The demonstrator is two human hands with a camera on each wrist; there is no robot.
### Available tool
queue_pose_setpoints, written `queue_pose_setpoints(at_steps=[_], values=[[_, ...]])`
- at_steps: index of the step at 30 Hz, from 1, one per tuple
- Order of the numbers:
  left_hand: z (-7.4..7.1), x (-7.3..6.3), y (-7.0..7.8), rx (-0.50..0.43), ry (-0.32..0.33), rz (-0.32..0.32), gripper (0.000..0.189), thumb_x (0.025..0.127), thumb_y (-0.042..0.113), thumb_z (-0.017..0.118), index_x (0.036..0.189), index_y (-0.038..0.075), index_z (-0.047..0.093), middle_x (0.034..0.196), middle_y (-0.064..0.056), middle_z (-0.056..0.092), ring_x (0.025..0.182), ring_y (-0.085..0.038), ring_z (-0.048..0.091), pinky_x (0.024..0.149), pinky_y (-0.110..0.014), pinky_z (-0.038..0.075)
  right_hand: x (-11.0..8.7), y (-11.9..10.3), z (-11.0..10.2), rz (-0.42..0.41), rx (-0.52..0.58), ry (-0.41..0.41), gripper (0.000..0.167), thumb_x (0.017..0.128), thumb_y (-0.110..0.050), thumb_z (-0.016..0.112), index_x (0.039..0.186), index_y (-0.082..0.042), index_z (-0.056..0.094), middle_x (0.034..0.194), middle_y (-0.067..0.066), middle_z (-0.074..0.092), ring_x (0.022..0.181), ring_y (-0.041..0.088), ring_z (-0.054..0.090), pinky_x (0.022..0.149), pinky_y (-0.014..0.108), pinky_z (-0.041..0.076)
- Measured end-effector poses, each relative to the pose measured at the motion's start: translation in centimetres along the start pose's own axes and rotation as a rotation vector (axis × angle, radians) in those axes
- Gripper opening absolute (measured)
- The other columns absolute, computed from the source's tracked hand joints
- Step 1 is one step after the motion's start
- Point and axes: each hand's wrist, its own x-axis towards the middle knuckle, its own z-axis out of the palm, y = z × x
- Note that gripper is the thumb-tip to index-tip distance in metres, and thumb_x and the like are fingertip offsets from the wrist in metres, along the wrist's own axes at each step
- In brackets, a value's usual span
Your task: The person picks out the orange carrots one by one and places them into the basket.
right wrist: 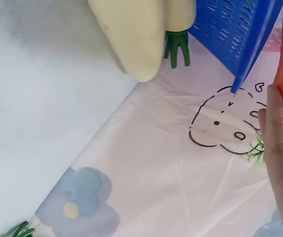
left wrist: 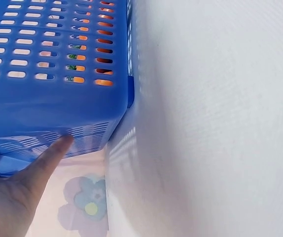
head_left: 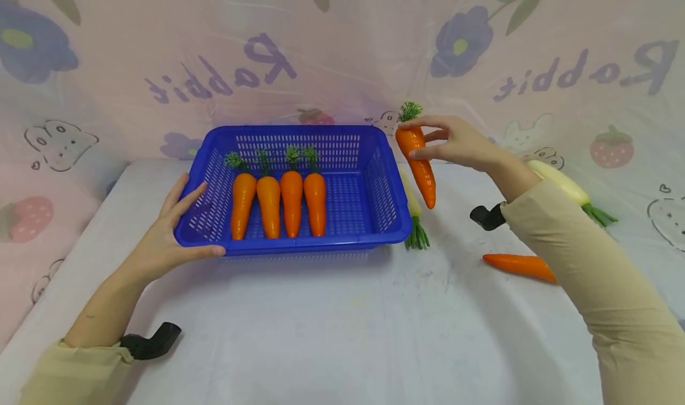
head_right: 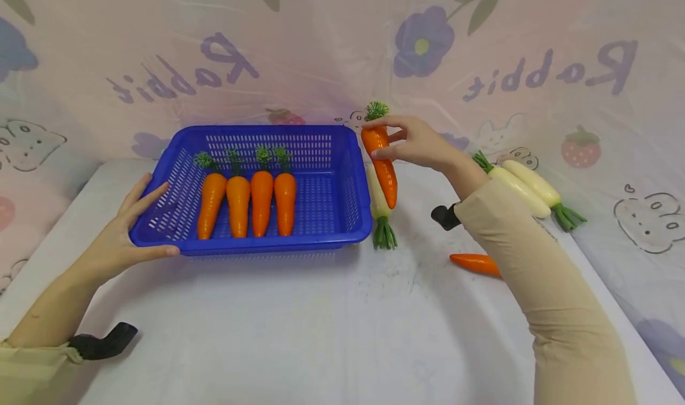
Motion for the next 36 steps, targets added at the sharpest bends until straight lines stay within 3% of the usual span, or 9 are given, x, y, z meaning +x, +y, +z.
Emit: queue_pose_setpoints(at_steps=[7, 12, 28, 36], values=[[0.0, 0.0, -0.1, -0.009, 0.001, 0.007, 0.104, 0.074, 0.02, 0.082, 0.155, 0.022, 0.017, 0.161, 0.007, -0.016, 0.146, -0.043, -0.011, 0.099, -0.082, 0.002, 1.1, -1.9, -0.1, 0.009, -0.02, -0.014, 0.055, 0.088, -0.029, 0.066, 0.141, -0.024, 0.049, 0.145, 0.008, 0.045, 0.132, 0.037, 0.043, 0.099, 0.06, 0.045], [-0.1, 0.0, 0.1, -0.011, 0.001, 0.003, 0.103, 0.074, 0.02, 0.081, 0.155, 0.023, 0.017, 0.161, 0.007, -0.016, 0.146, -0.043, -0.011, 0.099, -0.082, 0.001, 2.1, -3.2, 0.3, -0.028, -0.023, -0.026, 0.055, 0.088, -0.03, 0.066, 0.14, -0.025, 0.05, 0.146, 0.005, 0.044, 0.131, 0.035, 0.043, 0.101, 0.059, 0.043], [-0.2, 0.0, 0.1, -0.018, 0.0, 0.011, 0.104, 0.074, 0.018, 0.081, 0.155, 0.021, 0.017, 0.161, 0.007, -0.016, 0.146, -0.042, -0.011, 0.1, -0.081, 0.001, 4.7, -6.5, 1.7, -0.066, -0.033, -0.068, 0.055, 0.088, -0.03, 0.066, 0.14, -0.026, 0.05, 0.142, 0.005, 0.048, 0.126, 0.03, 0.05, 0.099, 0.048, 0.049], [0.0, -0.2, 0.3, -0.022, -0.003, -0.002, 0.104, 0.074, 0.02, 0.081, 0.155, 0.022, 0.017, 0.161, 0.007, -0.016, 0.146, -0.041, -0.012, 0.101, -0.081, 0.001, 6.1, -8.2, 3.1, -0.098, 0.061, -0.083, 0.055, 0.088, -0.022, 0.067, 0.14, -0.021, 0.05, 0.141, 0.005, 0.047, 0.121, 0.026, 0.057, 0.095, 0.042, 0.053]])
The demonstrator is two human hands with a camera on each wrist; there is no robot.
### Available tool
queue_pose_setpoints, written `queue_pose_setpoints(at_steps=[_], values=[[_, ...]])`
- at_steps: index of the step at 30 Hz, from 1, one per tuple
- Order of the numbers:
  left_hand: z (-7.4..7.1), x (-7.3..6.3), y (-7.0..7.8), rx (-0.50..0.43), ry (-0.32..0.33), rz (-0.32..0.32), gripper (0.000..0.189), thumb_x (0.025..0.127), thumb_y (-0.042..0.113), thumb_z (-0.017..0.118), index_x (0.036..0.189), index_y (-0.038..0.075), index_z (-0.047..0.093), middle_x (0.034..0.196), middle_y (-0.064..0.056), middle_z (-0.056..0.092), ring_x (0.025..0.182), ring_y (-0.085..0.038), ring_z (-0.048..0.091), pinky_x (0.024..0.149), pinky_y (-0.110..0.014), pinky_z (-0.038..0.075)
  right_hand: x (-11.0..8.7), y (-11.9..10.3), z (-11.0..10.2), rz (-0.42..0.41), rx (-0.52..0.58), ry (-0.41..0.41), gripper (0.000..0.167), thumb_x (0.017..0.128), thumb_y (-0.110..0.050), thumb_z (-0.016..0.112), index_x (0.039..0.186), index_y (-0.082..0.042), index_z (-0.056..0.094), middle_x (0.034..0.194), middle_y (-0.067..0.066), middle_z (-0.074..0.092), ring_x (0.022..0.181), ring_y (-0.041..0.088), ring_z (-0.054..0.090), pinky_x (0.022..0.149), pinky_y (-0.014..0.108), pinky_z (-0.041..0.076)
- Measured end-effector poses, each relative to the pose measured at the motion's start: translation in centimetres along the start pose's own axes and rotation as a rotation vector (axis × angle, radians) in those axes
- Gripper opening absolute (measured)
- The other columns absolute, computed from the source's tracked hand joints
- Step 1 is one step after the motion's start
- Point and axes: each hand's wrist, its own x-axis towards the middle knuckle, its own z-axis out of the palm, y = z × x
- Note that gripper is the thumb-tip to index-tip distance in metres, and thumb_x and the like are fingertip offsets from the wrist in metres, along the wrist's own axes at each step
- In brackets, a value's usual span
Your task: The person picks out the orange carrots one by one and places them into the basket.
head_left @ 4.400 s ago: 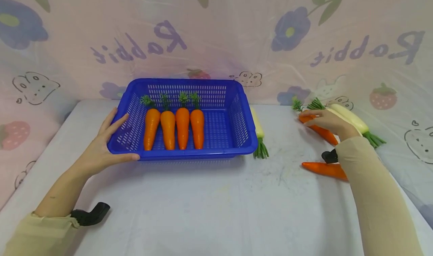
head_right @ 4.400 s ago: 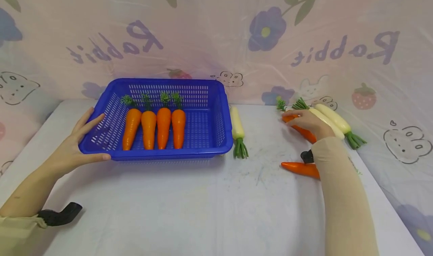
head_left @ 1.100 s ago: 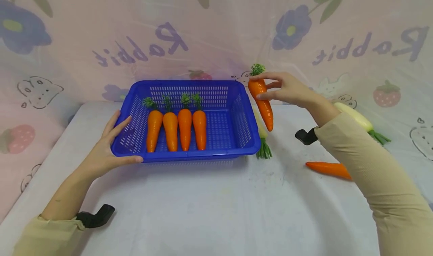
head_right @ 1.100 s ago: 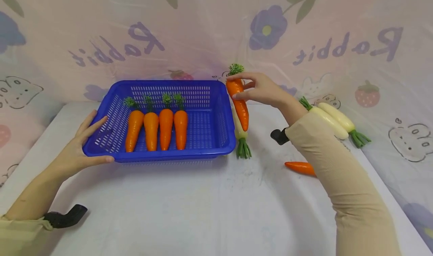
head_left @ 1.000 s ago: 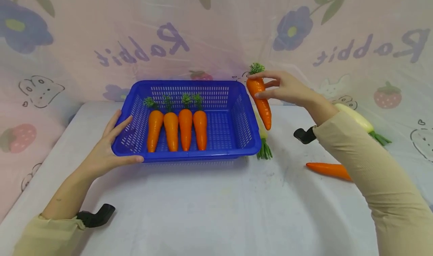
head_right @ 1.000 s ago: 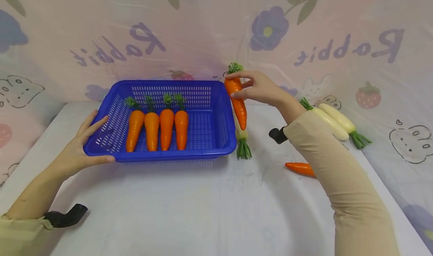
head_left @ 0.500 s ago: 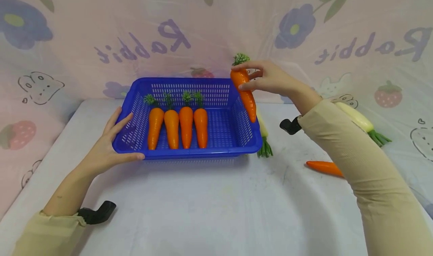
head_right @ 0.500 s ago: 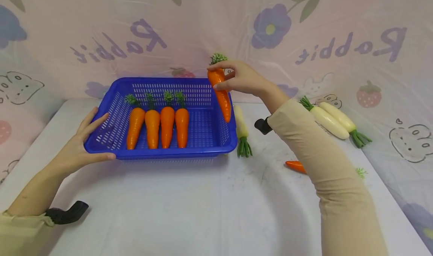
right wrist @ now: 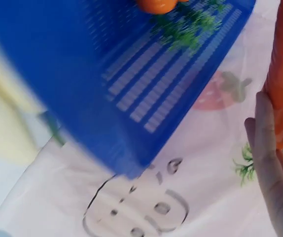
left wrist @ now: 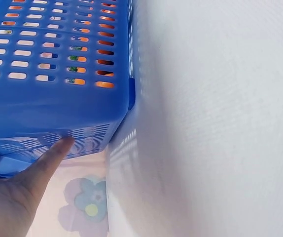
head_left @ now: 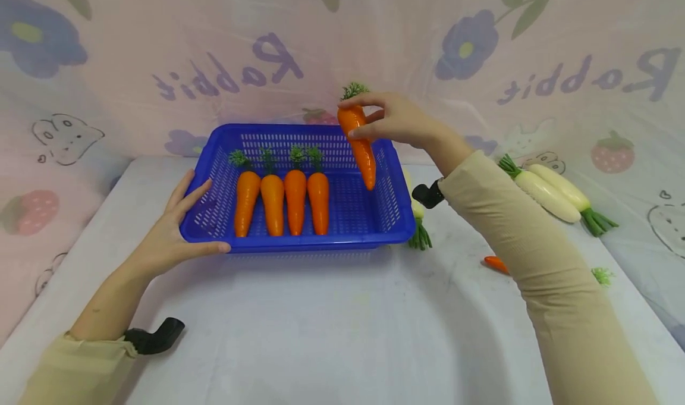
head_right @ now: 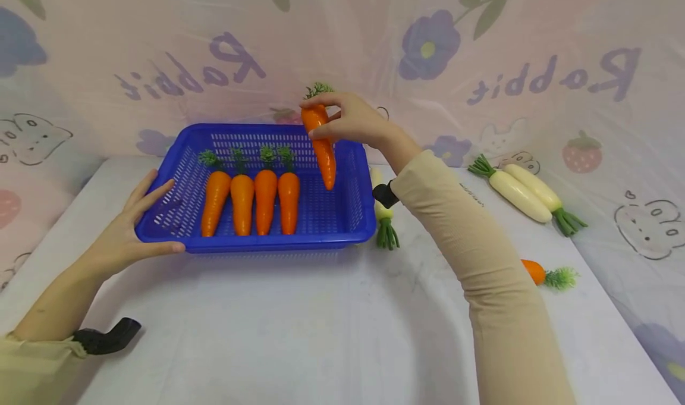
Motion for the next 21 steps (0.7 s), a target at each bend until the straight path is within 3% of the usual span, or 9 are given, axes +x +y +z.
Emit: queue_pose_setpoints(at_steps=[8, 15, 21], values=[[0.2, 0.1, 0.1, -0.008, 0.0, 0.006, 0.103, 0.075, 0.02, 0.081, 0.155, 0.021, 0.017, 0.161, 0.008, -0.016, 0.146, -0.041, -0.012, 0.101, -0.081, 0.001, 1.1, -1.1, 1.5, -0.071, 0.134, 0.006, 0.053, 0.088, -0.017, 0.067, 0.139, -0.016, 0.051, 0.139, 0.003, 0.048, 0.116, 0.025, 0.06, 0.091, 0.038, 0.055], [0.2, 0.2, 0.1, -0.012, -0.002, 0.006, 0.104, 0.074, 0.019, 0.081, 0.155, 0.022, 0.017, 0.161, 0.008, -0.017, 0.146, -0.041, -0.012, 0.101, -0.081, 0.001, 2.4, -0.5, 3.1, -0.113, 0.236, 0.024, 0.054, 0.088, -0.012, 0.067, 0.139, -0.012, 0.051, 0.138, 0.003, 0.047, 0.11, 0.025, 0.062, 0.082, 0.034, 0.058], [0.3, 0.3, 0.2, -0.016, -0.005, 0.008, 0.104, 0.074, 0.019, 0.082, 0.155, 0.022, 0.017, 0.16, 0.009, -0.016, 0.146, -0.04, -0.013, 0.102, -0.08, 0.001, 2.8, 0.5, 4.2, -0.083, 0.215, 0.034, 0.054, 0.086, -0.009, 0.068, 0.138, -0.012, 0.053, 0.134, 0.008, 0.051, 0.101, 0.024, 0.062, 0.081, 0.038, 0.057]])
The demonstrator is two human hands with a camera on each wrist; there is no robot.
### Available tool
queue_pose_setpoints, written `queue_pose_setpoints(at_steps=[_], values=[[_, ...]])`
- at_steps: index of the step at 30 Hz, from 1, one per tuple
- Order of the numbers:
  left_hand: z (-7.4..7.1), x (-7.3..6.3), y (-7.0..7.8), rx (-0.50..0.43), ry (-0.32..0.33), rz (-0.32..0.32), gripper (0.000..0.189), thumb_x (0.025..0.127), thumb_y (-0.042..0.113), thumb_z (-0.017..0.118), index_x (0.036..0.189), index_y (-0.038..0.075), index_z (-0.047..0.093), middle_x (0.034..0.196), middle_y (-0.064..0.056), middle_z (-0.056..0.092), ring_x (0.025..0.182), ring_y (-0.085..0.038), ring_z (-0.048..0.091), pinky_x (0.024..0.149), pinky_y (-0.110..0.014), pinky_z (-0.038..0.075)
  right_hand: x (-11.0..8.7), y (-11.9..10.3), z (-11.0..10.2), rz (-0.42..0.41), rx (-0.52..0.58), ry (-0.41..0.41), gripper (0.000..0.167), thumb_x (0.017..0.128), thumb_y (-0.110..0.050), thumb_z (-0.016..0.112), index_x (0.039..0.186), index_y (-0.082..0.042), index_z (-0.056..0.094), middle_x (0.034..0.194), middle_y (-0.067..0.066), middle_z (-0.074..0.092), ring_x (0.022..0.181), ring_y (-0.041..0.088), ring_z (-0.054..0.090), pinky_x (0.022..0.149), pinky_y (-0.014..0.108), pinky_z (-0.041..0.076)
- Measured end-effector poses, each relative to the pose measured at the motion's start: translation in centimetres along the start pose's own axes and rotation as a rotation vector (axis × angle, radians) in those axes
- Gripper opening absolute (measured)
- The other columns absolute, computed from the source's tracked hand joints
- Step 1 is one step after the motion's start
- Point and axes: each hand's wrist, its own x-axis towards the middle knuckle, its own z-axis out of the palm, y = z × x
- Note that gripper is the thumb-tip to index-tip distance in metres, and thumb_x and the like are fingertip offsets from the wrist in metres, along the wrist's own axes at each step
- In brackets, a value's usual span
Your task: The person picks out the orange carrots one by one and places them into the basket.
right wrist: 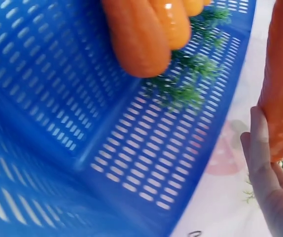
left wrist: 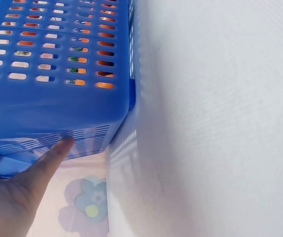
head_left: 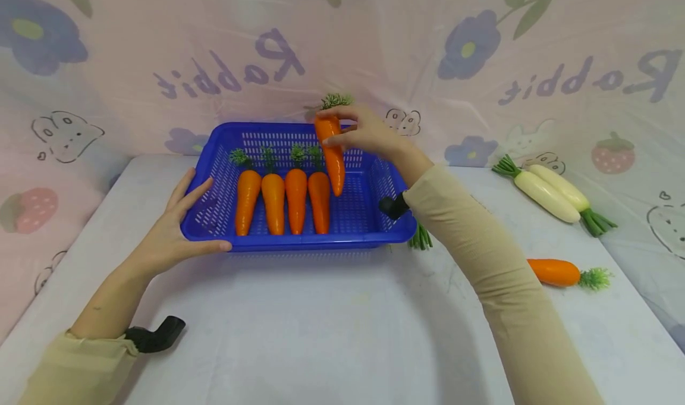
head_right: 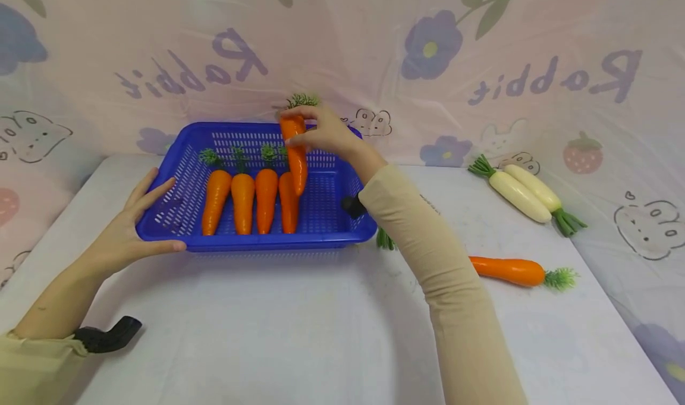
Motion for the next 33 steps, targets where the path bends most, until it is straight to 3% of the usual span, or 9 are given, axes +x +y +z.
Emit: queue_pose_setpoints(at_steps=[4, 10, 21, 33], values=[[0.1, 0.0, -0.1, -0.003, 0.001, 0.003, 0.104, 0.074, 0.019, 0.082, 0.155, 0.022, 0.017, 0.16, 0.009, -0.016, 0.146, -0.039, -0.013, 0.102, -0.08, 0.0, 0.0, 1.0, 0.5, 0.063, -0.039, 0.005, 0.054, 0.085, -0.009, 0.07, 0.137, -0.012, 0.054, 0.134, 0.01, 0.053, 0.099, 0.024, 0.059, 0.084, 0.044, 0.056], [0.3, 0.0, -0.1, 0.0, 0.001, 0.004, 0.104, 0.074, 0.019, 0.082, 0.155, 0.022, 0.017, 0.161, 0.008, -0.016, 0.146, -0.04, -0.013, 0.102, -0.08, 0.001, -0.2, 2.0, 0.9, 0.219, -0.077, -0.038, 0.053, 0.086, -0.012, 0.069, 0.137, -0.015, 0.054, 0.134, 0.01, 0.052, 0.104, 0.026, 0.057, 0.088, 0.04, 0.055], [0.1, -0.1, 0.2, 0.006, 0.007, 0.004, 0.105, 0.073, 0.02, 0.082, 0.155, 0.022, 0.017, 0.161, 0.008, -0.016, 0.146, -0.04, -0.012, 0.102, -0.08, 0.0, 0.1, 3.1, 1.4, 0.289, -0.122, -0.15, 0.053, 0.087, -0.011, 0.067, 0.138, -0.014, 0.053, 0.138, 0.011, 0.048, 0.117, 0.025, 0.051, 0.094, 0.041, 0.053], [0.1, -0.1, 0.1, 0.004, 0.0, 0.003, 0.105, 0.073, 0.019, 0.082, 0.155, 0.022, 0.016, 0.16, 0.008, -0.017, 0.146, -0.04, -0.013, 0.102, -0.08, 0.002, 0.4, 4.2, 1.9, 0.386, -0.151, -0.266, 0.056, 0.087, -0.002, 0.064, 0.14, -0.009, 0.049, 0.137, 0.016, 0.044, 0.111, 0.027, 0.05, 0.092, 0.043, 0.054]])
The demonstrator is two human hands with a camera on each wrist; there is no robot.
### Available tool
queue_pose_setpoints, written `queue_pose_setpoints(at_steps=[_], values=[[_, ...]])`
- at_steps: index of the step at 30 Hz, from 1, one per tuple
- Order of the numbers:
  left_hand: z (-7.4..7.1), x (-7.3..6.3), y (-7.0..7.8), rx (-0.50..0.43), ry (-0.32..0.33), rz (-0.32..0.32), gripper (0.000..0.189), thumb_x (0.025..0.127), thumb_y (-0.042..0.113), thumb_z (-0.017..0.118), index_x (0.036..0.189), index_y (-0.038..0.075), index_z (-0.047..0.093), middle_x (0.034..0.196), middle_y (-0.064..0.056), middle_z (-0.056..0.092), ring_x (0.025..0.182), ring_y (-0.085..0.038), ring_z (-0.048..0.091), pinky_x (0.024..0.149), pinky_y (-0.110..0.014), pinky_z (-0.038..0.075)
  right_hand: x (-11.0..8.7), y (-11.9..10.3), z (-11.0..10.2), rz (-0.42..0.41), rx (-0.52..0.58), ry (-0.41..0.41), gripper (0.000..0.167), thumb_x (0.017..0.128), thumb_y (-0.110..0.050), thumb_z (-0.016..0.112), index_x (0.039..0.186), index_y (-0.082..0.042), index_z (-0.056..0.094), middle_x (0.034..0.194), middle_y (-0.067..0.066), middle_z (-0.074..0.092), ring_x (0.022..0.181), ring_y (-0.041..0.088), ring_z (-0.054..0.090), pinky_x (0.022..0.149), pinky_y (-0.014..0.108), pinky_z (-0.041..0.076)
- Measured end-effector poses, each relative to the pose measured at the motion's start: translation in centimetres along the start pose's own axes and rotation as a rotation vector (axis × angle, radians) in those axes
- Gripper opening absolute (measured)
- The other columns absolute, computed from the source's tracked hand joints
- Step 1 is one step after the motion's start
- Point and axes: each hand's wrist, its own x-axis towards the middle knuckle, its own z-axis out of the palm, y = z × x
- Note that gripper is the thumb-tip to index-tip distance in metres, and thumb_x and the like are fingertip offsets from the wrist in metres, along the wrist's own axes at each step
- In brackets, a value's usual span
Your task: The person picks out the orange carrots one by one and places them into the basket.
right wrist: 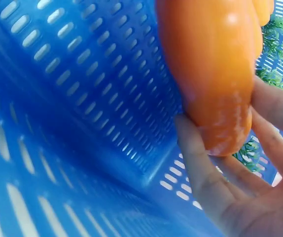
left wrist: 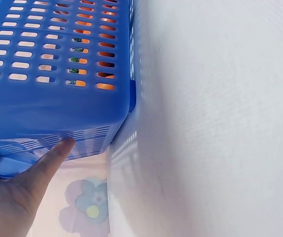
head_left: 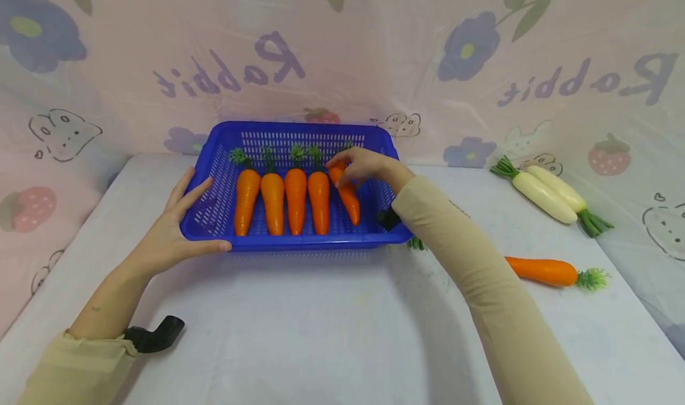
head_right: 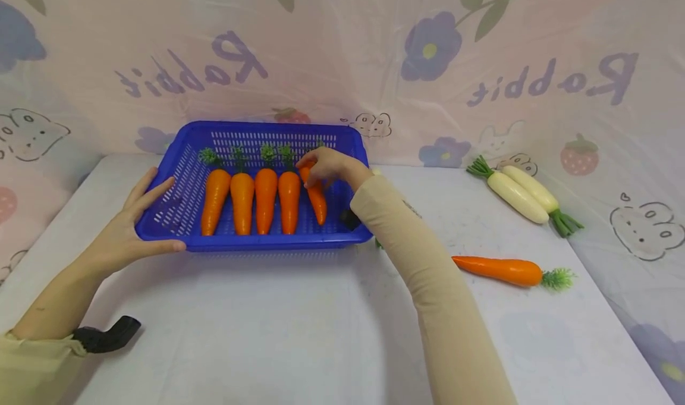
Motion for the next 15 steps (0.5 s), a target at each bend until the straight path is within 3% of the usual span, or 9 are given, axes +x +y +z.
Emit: queue_pose_setpoints(at_steps=[9, 15], values=[[-0.11, 0.11, 0.09, 0.004, 0.006, 0.008, 0.105, 0.074, 0.02, 0.082, 0.155, 0.02, 0.016, 0.161, 0.006, -0.017, 0.146, -0.041, -0.012, 0.103, -0.08, 0.001, 0.0, -0.15, 0.06, 0.057, 0.085, 0.07, 0.056, 0.084, 0.008, 0.06, 0.138, -0.003, 0.05, 0.147, 0.014, 0.042, 0.129, 0.028, 0.046, 0.094, 0.04, 0.054], [-0.06, 0.15, -0.06, 0.002, 0.006, 0.01, 0.105, 0.073, 0.02, 0.082, 0.155, 0.02, 0.016, 0.161, 0.006, -0.016, 0.146, -0.041, -0.012, 0.103, -0.079, 0.001, -0.83, -0.67, -0.37, 0.015, 0.149, 0.086, 0.049, 0.089, 0.002, 0.059, 0.137, -0.001, 0.051, 0.141, 0.018, 0.047, 0.12, 0.031, 0.054, 0.099, 0.043, 0.05]])
